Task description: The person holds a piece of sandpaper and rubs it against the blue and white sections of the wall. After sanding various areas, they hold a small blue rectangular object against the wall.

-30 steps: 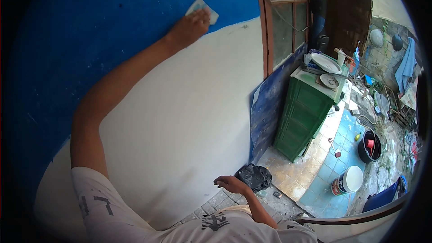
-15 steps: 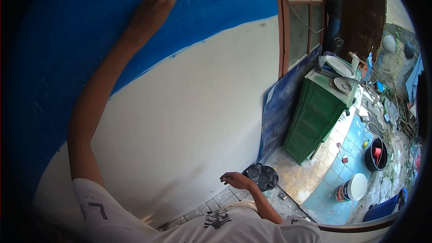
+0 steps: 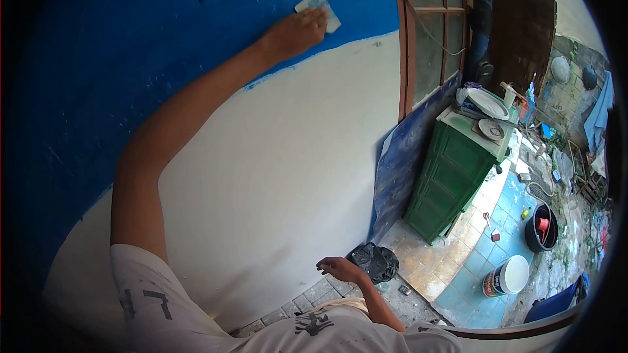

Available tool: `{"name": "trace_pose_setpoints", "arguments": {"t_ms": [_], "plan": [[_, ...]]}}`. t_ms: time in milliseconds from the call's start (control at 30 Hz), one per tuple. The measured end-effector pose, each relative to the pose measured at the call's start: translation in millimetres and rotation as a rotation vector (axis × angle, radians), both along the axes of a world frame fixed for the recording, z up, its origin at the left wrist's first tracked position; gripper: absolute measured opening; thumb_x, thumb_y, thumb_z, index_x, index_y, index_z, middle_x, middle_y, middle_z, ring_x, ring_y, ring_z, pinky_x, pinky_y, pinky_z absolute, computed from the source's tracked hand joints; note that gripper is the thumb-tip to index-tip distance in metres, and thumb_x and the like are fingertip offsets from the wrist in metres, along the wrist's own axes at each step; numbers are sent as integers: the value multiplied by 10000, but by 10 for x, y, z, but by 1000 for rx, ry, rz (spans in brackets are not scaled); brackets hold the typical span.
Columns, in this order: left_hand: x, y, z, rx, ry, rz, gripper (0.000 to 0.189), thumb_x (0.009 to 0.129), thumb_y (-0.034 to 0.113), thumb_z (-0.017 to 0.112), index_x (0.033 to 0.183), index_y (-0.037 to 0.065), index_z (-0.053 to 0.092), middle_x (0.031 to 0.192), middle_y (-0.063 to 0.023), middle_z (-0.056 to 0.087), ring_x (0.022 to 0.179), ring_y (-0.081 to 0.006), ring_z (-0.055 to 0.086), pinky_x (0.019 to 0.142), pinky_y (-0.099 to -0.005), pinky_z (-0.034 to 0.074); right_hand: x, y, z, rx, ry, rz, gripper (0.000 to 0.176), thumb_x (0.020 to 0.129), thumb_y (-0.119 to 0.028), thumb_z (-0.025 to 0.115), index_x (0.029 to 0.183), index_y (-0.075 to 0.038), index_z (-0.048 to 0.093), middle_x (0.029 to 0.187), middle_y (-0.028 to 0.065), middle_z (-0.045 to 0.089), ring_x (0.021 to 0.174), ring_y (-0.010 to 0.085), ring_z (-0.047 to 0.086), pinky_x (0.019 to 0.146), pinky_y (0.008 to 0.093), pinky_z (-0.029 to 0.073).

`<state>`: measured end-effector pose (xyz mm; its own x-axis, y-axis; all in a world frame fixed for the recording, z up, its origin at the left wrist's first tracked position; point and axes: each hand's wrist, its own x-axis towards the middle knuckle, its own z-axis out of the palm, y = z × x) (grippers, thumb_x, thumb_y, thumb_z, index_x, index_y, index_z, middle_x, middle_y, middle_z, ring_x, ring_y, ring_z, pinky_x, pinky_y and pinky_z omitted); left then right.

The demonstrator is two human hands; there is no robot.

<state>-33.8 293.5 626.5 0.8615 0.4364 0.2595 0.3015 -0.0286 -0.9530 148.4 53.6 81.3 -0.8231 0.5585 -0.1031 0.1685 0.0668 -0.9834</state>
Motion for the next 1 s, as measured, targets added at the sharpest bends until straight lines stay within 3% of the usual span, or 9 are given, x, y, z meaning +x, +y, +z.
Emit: {"name": "trace_pose_setpoints", "arguments": {"t_ms": [67, 200, 333, 400, 533, 600, 700, 800, 1000], "plan": [[22, 50, 157, 67, -91, -32, 344, 977, 17, 582, 1309, -54, 643, 1410, -196, 620, 1338, -256, 589, 1119, -334, 490, 5, -7, -5, 9, -13, -16, 331, 1077, -225, 550, 1279, 18, 647, 1187, 142, 734, 1077, 220, 701, 954, 358, 556], [137, 168, -189, -6, -48, -89, 302, 963, 43, 605, 1223, -89, 684, 1342, -236, 650, 1269, -261, 643, 1081, -340, 522, -42, -48, 3, -49, -37, -3, 329, 1077, -228, 554, 1278, 14, 648, 1190, 130, 735, 1087, 222, 698, 956, 360, 553], [308, 329, -163, 25, -172, -210, 290, 951, 52, 596, 1180, -93, 698, 1336, -245, 654, 1250, -287, 656, 1082, -357, 524, -70, -61, 83, -22, 22, 1, 336, 1075, -240, 558, 1284, 8, 646, 1193, 124, 737, 1056, 223, 710, 944, 363, 554], [491, 385, -262, 146, -102, 84, 344, 978, 50, 570, 1287, -82, 643, 1402, -213, 623, 1370, -281, 558, 1163, -346, 441, -40, -82, 86, 39, -3, -2, 341, 1076, -245, 556, 1290, 6, 642, 1193, 127, 737, 1040, 224, 715, 941, 356, 554], [513, 650, -261, -2, -47, -9, 351, 982, 58, 570, 1294, -90, 634, 1396, -224, 624, 1389, -297, 539, 1179, -360, 417, 136, -175, 42, 21, 38, -73, 339, 1081, -243, 546, 1284, 11, 641, 1183, 132, 741, 1038, 219, 719, 934, 354, 560], [567, 724, -125, 75, -190, -110, 292, 958, 25, 600, 1206, -105, 683, 1364, -258, 634, 1363, -305, 566, 1170, -379, 427, 224, -198, -3, -9, 43, -128, 342, 1082, -245, 545, 1282, 17, 639, 1188, 135, 740, 1038, 220, 721, 936, 355, 562], [690, 745, -123, 152, -85, -27, 305, 951, 28, 617, 1220, -100, 682, 1366, -252, 634, 1358, -308, 570, 1164, -377, 435, 392, -275, -31, -49, 39, -204, 349, 1083, -246, 544, 1279, 27, 637, 1193, 141, 739, 1038, 222, 725, 938, 356, 563], [612, 613, -225, 15, 55, 123, 371, 984, 23, 554, 1336, -82, 612, 1442, -204, 596, 1426, -282, 498, 1198, -359, 389, 500, -316, -44, -51, 47, -270, 350, 1083, -243, 543, 1282, 29, 638, 1190, 143, 741, 1046, 227, 728, 936, 356, 562], [-92, -285, 361, 36, -6, 125, 435, 971, -43, 555, 1405, -63, 555, 1511, -176, 533, 1461, -268, 444, 1220, -361, 383, 578, -209, -99, -69, 31, -311, 350, 1083, -242, 542, 1277, 30, 646, 1173, 139, 747, 1045, 226, 728, 931, 352, 569]]}}
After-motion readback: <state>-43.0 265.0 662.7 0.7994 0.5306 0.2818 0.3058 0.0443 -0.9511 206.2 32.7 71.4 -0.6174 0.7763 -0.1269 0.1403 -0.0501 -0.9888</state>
